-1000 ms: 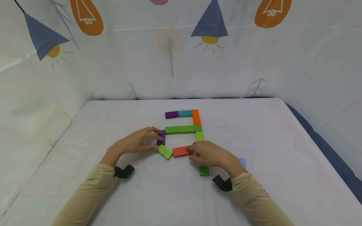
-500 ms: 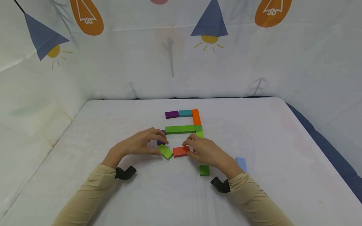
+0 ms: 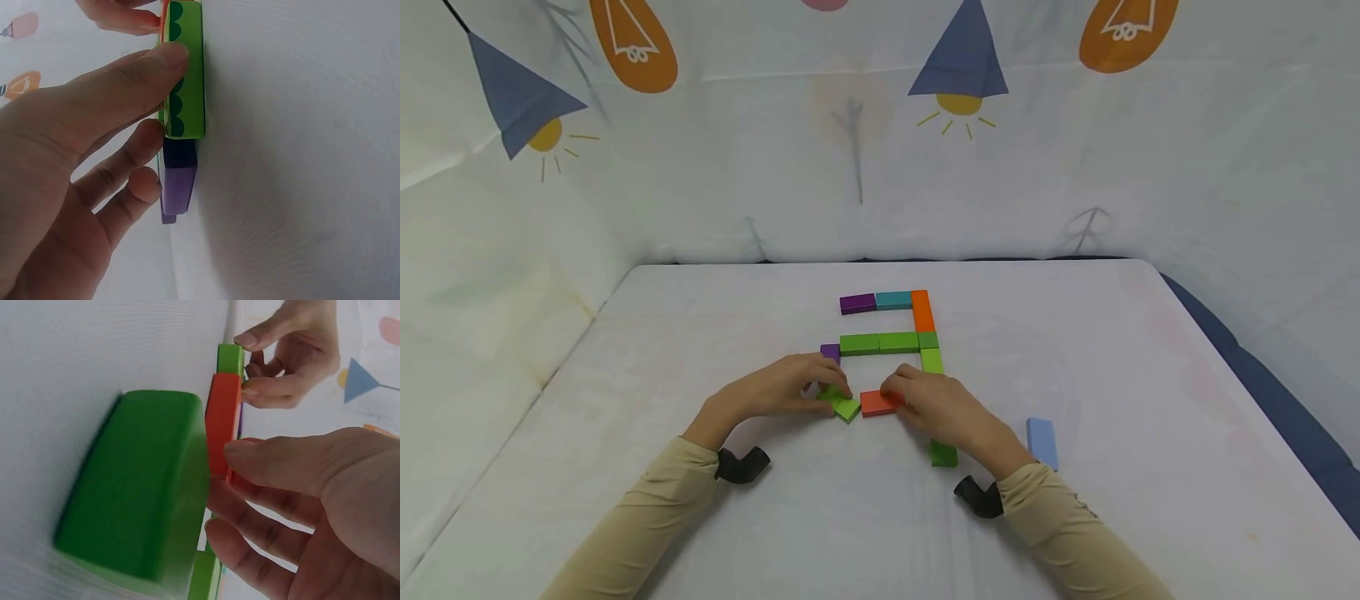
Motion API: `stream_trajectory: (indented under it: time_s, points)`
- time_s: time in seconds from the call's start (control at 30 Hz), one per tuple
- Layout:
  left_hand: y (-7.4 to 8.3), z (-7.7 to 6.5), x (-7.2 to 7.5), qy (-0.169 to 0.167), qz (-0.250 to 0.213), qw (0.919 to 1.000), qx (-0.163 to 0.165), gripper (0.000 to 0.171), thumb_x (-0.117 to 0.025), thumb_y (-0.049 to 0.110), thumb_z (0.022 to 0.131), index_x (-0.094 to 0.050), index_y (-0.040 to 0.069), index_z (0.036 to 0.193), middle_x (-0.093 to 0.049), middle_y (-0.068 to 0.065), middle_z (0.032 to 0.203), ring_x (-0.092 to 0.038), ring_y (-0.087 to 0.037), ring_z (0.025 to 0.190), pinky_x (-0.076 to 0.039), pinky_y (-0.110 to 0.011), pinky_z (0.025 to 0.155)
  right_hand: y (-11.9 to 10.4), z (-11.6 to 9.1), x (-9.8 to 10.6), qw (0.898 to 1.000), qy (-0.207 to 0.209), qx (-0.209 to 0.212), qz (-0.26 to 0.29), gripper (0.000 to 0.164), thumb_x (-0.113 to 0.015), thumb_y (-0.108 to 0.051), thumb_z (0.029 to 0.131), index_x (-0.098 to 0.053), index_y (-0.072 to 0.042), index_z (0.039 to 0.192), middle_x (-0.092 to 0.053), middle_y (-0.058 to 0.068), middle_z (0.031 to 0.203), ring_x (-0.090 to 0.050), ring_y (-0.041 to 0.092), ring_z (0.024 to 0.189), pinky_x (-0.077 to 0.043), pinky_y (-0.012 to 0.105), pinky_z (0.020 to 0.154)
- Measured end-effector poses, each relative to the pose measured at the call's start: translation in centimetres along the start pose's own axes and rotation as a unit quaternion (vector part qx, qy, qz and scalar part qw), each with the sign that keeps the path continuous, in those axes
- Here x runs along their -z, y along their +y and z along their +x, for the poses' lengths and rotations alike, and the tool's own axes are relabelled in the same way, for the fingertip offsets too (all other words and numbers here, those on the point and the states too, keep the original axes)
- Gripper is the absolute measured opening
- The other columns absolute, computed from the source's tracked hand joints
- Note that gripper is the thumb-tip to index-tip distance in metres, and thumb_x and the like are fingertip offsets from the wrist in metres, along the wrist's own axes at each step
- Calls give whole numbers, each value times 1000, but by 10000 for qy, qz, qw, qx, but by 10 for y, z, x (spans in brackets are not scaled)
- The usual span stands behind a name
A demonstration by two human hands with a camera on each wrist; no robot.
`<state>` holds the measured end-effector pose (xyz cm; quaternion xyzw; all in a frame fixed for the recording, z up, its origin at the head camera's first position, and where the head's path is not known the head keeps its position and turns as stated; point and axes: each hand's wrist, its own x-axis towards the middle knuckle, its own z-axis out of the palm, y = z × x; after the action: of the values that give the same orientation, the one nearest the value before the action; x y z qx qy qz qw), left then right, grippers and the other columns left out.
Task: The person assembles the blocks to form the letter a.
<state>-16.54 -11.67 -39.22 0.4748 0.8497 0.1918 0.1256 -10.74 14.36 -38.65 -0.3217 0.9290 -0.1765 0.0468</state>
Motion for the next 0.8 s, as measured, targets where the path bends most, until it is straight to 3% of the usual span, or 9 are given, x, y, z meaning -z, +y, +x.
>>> stream_trajectory:
  time_s: [0.8]
  points:
    - [3,1,1,39,-53,10000,-13,23,-73,21,83,-69,17,105,-65,7,103,-55,-10,84,-48,-22,77,1,1,-2,9997,195,19,-119,22,-64,-10,89,-62,-15,111,-62,-5,107,-61,11,87,-54,31,81]
